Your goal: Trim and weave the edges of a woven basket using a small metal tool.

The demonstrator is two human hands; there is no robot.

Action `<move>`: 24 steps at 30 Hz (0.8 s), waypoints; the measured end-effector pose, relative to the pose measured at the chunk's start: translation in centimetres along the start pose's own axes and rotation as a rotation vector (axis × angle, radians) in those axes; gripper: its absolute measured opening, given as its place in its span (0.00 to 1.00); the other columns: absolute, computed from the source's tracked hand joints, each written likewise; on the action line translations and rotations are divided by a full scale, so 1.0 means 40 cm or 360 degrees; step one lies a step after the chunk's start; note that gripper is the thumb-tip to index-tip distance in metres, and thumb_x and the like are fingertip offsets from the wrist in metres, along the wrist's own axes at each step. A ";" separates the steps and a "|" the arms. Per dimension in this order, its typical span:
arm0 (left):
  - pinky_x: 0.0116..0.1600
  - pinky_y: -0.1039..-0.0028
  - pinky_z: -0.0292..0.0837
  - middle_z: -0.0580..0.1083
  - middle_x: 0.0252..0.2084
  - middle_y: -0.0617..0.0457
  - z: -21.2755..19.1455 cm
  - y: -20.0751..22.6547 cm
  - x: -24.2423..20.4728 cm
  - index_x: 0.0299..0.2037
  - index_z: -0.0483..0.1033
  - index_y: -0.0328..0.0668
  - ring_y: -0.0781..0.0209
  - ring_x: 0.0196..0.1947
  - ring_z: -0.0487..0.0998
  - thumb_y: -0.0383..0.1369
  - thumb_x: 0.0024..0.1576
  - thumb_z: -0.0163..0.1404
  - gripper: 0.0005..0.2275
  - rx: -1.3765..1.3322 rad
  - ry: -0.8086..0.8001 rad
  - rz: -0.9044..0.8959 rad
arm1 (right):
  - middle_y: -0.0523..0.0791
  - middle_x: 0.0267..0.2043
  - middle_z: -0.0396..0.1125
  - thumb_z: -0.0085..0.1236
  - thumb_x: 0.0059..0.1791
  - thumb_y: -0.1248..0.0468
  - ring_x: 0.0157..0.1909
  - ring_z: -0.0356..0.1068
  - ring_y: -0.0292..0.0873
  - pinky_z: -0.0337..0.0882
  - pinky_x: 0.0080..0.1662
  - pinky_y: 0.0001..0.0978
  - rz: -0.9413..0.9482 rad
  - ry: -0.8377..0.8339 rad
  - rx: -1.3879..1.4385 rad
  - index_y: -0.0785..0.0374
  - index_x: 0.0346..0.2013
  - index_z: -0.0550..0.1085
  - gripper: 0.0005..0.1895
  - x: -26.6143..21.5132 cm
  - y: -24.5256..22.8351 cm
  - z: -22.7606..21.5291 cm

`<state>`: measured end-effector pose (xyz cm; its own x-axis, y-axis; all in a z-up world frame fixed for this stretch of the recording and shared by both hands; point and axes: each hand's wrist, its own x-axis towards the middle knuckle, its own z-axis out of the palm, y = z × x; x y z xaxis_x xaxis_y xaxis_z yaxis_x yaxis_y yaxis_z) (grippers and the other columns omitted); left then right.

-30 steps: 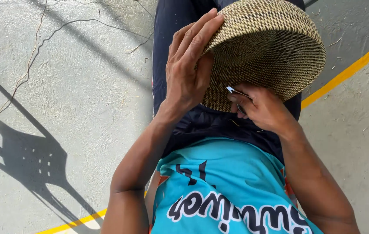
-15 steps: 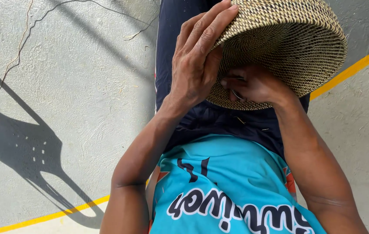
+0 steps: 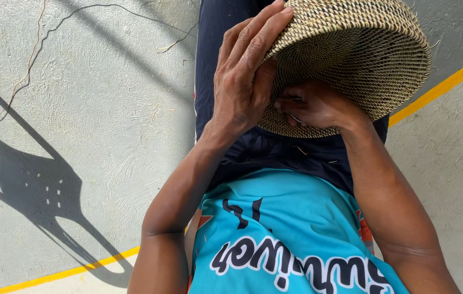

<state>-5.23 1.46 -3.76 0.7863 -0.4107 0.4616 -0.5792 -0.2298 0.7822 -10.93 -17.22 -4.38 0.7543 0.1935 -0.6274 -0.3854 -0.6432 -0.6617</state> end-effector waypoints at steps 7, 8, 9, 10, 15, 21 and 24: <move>0.74 0.76 0.65 0.62 0.74 0.69 0.000 -0.003 -0.001 0.72 0.62 0.64 0.67 0.67 0.67 0.22 0.70 0.50 0.25 0.0040 0.0000 0.0016 | 0.42 0.19 0.69 0.50 0.58 0.57 0.21 0.68 0.34 0.68 0.28 0.30 -0.0144 0.0333 0.0182 0.65 0.35 0.76 0.15 -0.017 0.018 0.005; 0.74 0.76 0.65 0.62 0.73 0.69 -0.002 0.000 0.000 0.72 0.62 0.64 0.66 0.67 0.67 0.22 0.70 0.50 0.24 0.0047 -0.0007 0.0011 | 0.43 0.20 0.69 0.51 0.57 0.57 0.21 0.66 0.35 0.67 0.27 0.32 -0.0078 0.0362 0.0293 0.65 0.35 0.76 0.15 -0.022 0.011 0.002; 0.74 0.76 0.65 0.63 0.73 0.69 -0.003 0.002 0.002 0.72 0.62 0.63 0.66 0.67 0.67 0.23 0.71 0.50 0.24 0.0053 -0.0015 0.0007 | 0.43 0.21 0.69 0.51 0.57 0.57 0.20 0.64 0.36 0.65 0.25 0.33 -0.0010 0.0391 0.0404 0.65 0.36 0.76 0.14 -0.026 0.005 -0.002; 0.74 0.76 0.65 0.63 0.73 0.69 -0.005 0.004 0.004 0.72 0.62 0.63 0.66 0.67 0.67 0.23 0.71 0.50 0.24 0.0050 -0.0020 0.0009 | 0.43 0.21 0.69 0.51 0.57 0.57 0.20 0.64 0.36 0.65 0.25 0.33 -0.0007 0.0395 0.0407 0.65 0.36 0.76 0.14 -0.027 0.001 -0.003; 0.73 0.76 0.65 0.64 0.73 0.68 -0.004 0.008 0.005 0.72 0.62 0.63 0.66 0.67 0.67 0.23 0.71 0.51 0.23 0.0061 -0.0015 0.0009 | 0.44 0.21 0.73 0.53 0.56 0.56 0.21 0.71 0.37 0.70 0.28 0.31 -0.0083 0.0239 -0.0046 0.62 0.36 0.78 0.14 -0.029 0.011 0.002; 0.74 0.77 0.65 0.63 0.73 0.71 0.012 -0.004 -0.005 0.72 0.61 0.66 0.68 0.68 0.67 0.23 0.72 0.51 0.24 0.0058 0.0021 0.0047 | 0.43 0.22 0.74 0.55 0.53 0.54 0.22 0.72 0.38 0.72 0.30 0.34 -0.0095 0.0037 -0.0187 0.61 0.36 0.79 0.14 -0.023 0.014 -0.009; 0.74 0.77 0.65 0.62 0.73 0.71 0.004 0.005 -0.006 0.72 0.61 0.66 0.68 0.68 0.67 0.22 0.70 0.50 0.25 0.0063 0.0019 0.0034 | 0.43 0.22 0.74 0.55 0.53 0.54 0.22 0.71 0.39 0.72 0.29 0.35 0.0023 -0.0057 -0.0120 0.60 0.36 0.80 0.14 -0.020 0.000 -0.014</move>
<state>-5.57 1.38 -3.79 0.7762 -0.4054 0.4829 -0.6035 -0.2561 0.7551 -11.26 -17.78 -3.65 0.7291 0.2094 -0.6515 -0.3538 -0.6997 -0.6207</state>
